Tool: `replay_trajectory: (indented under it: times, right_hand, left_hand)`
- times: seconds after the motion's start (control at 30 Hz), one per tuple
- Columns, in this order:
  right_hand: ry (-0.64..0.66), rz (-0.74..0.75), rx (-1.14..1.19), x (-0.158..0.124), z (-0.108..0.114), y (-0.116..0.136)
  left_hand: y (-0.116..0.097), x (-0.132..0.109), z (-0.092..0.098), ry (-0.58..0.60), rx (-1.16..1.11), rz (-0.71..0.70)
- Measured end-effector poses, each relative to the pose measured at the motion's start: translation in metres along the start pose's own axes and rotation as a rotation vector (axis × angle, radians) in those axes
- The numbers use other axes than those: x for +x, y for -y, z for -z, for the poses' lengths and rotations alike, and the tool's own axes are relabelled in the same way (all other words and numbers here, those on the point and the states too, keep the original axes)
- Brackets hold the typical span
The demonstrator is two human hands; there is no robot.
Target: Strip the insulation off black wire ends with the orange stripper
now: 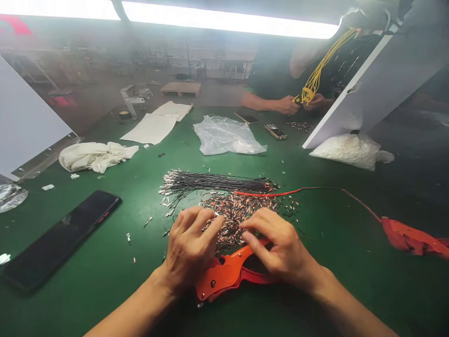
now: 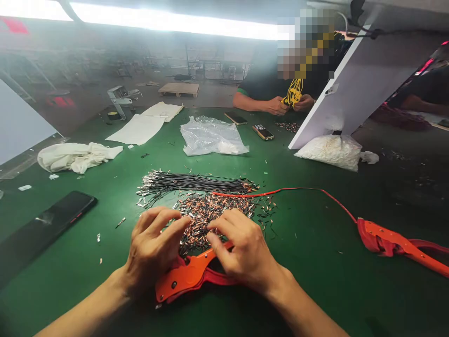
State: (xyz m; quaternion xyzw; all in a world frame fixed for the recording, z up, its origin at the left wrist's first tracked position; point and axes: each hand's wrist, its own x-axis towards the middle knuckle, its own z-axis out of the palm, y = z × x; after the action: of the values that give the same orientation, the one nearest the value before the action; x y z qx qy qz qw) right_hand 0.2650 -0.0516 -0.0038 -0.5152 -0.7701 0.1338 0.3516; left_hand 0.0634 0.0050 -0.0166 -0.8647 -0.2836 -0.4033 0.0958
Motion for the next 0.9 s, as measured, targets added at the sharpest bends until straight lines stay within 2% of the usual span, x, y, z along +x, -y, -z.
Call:
replay_trajectory:
  times: [0.13, 0.27, 0.43, 0.57, 0.73, 0.9]
  right_hand:
    - [0.301, 0.069, -0.085, -0.003, 0.000, 0.009]
    - [0.429, 0.033, -0.142, -0.007, 0.000, 0.015]
    - [0.475, -0.026, -0.105, -0.012, 0.002, 0.016]
    - [0.498, -0.015, -0.094, -0.015, -0.005, 0.011]
    - [0.445, -0.007, -0.162, -0.019, -0.013, 0.006]
    - [0.373, -0.022, -0.250, -0.017, -0.011, 0.009]
  left_hand:
    - [-0.001, 0.000, 0.002, -0.042, 0.048, 0.003]
    - [0.000, -0.001, 0.002, -0.003, 0.033, -0.011]
    - [0.001, -0.001, 0.000, -0.030, 0.021, 0.021]
    - [0.000, -0.002, -0.001, -0.037, -0.015, 0.036]
    - [-0.001, -0.001, -0.001, -0.131, -0.050, 0.064]
    - [0.001, 0.003, 0.005, -0.233, -0.067, 0.108]
